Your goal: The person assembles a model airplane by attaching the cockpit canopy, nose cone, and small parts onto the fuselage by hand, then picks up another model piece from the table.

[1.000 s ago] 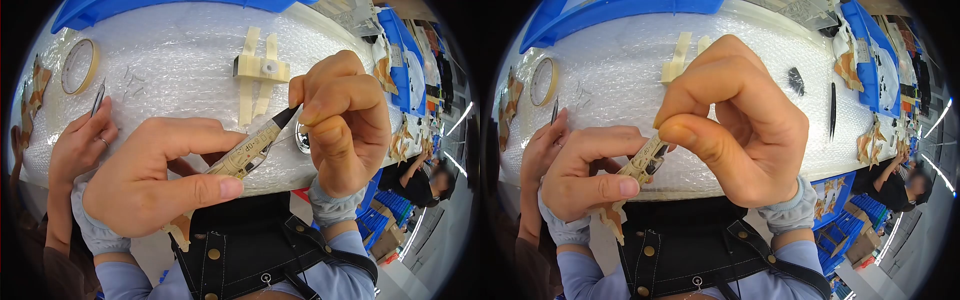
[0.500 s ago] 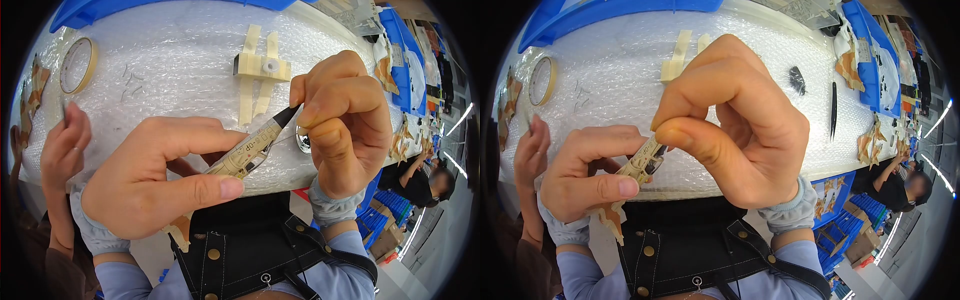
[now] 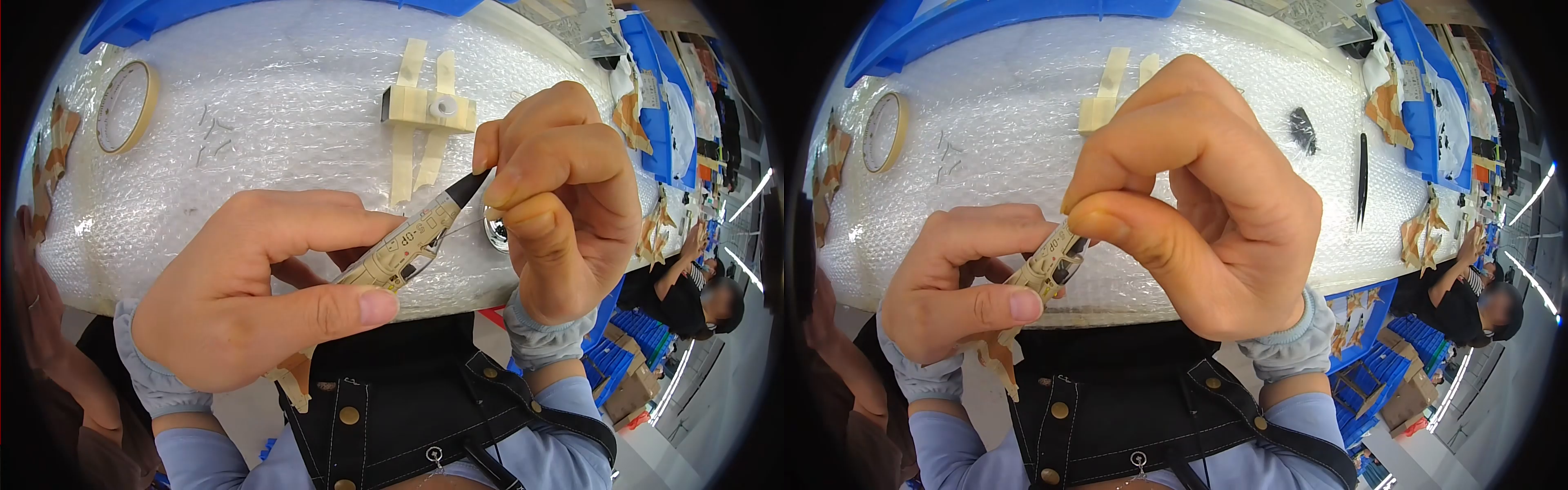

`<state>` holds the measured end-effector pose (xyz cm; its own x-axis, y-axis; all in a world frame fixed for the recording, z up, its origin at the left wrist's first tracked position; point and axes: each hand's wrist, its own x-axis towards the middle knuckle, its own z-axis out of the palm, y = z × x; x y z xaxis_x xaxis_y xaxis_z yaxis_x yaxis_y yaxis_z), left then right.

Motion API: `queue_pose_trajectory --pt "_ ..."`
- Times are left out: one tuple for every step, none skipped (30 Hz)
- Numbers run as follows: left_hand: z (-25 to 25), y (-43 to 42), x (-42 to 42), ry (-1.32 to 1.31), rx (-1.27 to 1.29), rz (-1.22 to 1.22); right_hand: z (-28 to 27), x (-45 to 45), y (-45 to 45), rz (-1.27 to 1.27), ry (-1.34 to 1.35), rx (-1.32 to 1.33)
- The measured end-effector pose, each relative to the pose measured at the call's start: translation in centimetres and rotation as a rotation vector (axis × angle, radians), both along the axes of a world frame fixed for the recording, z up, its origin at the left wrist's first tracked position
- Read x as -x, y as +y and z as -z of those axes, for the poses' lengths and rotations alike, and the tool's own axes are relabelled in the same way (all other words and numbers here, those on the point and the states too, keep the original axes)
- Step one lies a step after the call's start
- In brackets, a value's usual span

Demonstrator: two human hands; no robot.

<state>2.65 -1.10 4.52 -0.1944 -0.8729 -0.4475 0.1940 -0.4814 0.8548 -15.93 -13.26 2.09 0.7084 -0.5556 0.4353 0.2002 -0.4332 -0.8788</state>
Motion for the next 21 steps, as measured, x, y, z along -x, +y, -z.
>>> queue_pose_trajectory --pt "-0.02 -0.02 -0.01 0.000 -0.002 0.002 0.00 0.00 -0.02 -0.001 0.001 0.003" --pt "-0.15 -0.12 -0.06 0.000 -0.008 0.006 0.00 0.01 -0.04 -0.002 0.001 0.006" --pt "-0.17 -0.14 -0.06 0.000 -0.009 0.006 0.00 -0.01 -0.04 -0.001 0.002 0.009" --pt "-0.19 -0.16 -0.07 0.001 -0.011 0.006 -0.01 -0.02 -0.02 0.001 0.003 0.010" --pt "-0.12 -0.11 -0.02 0.002 -0.008 0.001 -0.02 -0.03 0.00 0.003 0.004 0.010" --pt "-0.04 -0.05 0.04 0.003 -0.003 -0.006 -0.04 -0.03 0.03 0.006 0.005 0.009" --pt "0.05 0.01 0.10 0.004 0.003 -0.013 -0.04 -0.03 0.04 0.007 0.005 0.009" --pt "0.18 0.10 0.20 0.005 0.011 -0.022 -0.03 -0.03 0.04 0.009 0.005 0.008" --pt "0.17 0.09 0.19 0.005 0.011 -0.021 0.00 -0.02 0.02 0.008 0.004 0.008" --pt "0.16 0.08 0.18 0.005 0.010 -0.021 0.00 -0.03 0.03 0.010 0.005 0.006" --pt "0.02 -0.03 0.07 0.004 0.002 -0.011 0.00 -0.03 0.04 0.011 0.005 0.004" --pt "0.00 -0.05 0.04 0.004 0.000 -0.006 -0.03 -0.05 0.07 0.014 0.006 0.002" --pt "-0.01 -0.08 0.00 0.003 -0.003 -0.001 -0.03 -0.05 0.07 0.012 0.006 0.004" --pt "0.05 -0.06 0.00 0.002 0.000 -0.001 -0.03 -0.05 0.06 0.011 0.007 0.006" --pt "0.04 -0.06 0.00 0.001 0.001 0.000 -0.02 -0.04 -0.01 0.004 0.006 0.012" --pt "0.04 -0.06 -0.01 -0.001 0.003 0.002 0.02 -0.04 -0.07 -0.005 -0.001 0.008" --pt "-0.05 -0.09 -0.02 -0.003 0.002 0.005 0.07 -0.04 -0.13 -0.014 -0.008 0.004" --pt "-0.13 -0.14 -0.04 -0.009 0.000 0.012 0.17 -0.02 -0.18 -0.026 -0.022 -0.012" --pt "-0.20 -0.20 -0.07 -0.015 -0.002 0.019 0.14 0.02 -0.19 -0.028 -0.032 -0.051" --pt "-0.26 -0.31 -0.11 -0.023 -0.006 0.030 0.11 0.06 -0.20 -0.029 -0.042 -0.090" --pt "-0.15 -0.27 -0.07 -0.025 0.003 0.026 -0.08 0.17 -0.17 -0.020 -0.049 -0.152"
